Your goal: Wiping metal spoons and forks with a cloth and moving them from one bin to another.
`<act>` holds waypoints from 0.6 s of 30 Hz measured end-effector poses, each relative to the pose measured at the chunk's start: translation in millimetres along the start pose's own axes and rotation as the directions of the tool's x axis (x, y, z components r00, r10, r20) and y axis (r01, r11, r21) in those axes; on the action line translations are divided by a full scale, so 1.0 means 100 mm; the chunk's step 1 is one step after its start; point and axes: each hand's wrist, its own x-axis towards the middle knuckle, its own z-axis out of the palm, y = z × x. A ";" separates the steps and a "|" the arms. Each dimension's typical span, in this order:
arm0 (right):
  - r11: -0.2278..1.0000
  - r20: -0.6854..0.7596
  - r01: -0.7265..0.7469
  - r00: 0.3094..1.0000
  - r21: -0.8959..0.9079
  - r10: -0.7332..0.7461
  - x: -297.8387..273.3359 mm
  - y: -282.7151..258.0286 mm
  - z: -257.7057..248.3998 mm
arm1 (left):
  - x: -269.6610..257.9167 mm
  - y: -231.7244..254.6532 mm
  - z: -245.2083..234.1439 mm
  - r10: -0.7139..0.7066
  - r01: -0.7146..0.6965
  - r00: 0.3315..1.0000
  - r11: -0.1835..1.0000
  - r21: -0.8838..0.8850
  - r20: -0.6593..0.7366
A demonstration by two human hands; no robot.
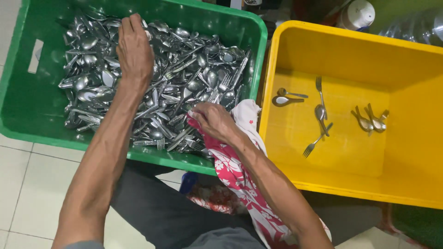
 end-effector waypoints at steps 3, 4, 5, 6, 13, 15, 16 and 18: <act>0.998 -0.105 0.061 0.992 -0.035 -0.065 -0.05 -0.10 -0.07 | -0.14 0.08 -0.51 -0.008 0.008 1.000 0.999 -0.037 0.009; 0.999 -0.137 0.006 0.991 0.032 -0.002 -0.07 -0.17 -0.11 | -0.22 0.13 -0.71 -0.084 0.098 0.991 0.985 -0.139 0.103; 0.994 -0.158 -0.048 0.985 0.099 0.063 -0.12 -0.23 -0.14 | -0.33 0.18 -0.92 -0.154 0.201 0.966 0.952 -0.230 0.207; 0.995 -0.160 -0.042 0.986 0.094 0.057 -0.12 -0.24 -0.18 | -0.49 0.23 -0.89 -0.156 0.201 0.967 0.952 -0.231 0.200; 0.988 -0.545 0.145 0.825 -0.050 -0.148 -0.06 -0.18 -0.07 | -1.36 0.87 -1.04 -0.408 0.560 0.823 0.470 -0.682 0.395; 0.974 -0.570 0.194 0.790 -0.116 -0.226 -0.02 -0.16 0.07 | -1.43 1.05 -1.10 -0.436 0.567 0.812 0.438 -0.697 0.387; 0.949 -0.513 0.231 0.800 -0.216 -0.311 0.01 -0.09 0.17 | -1.42 1.15 -1.15 -0.440 0.561 0.819 0.472 -0.680 0.369; 0.916 -0.450 0.260 0.809 -0.306 -0.380 0.01 -0.10 0.22 | -1.45 1.27 -1.24 -0.439 0.558 0.823 0.506 -0.658 0.361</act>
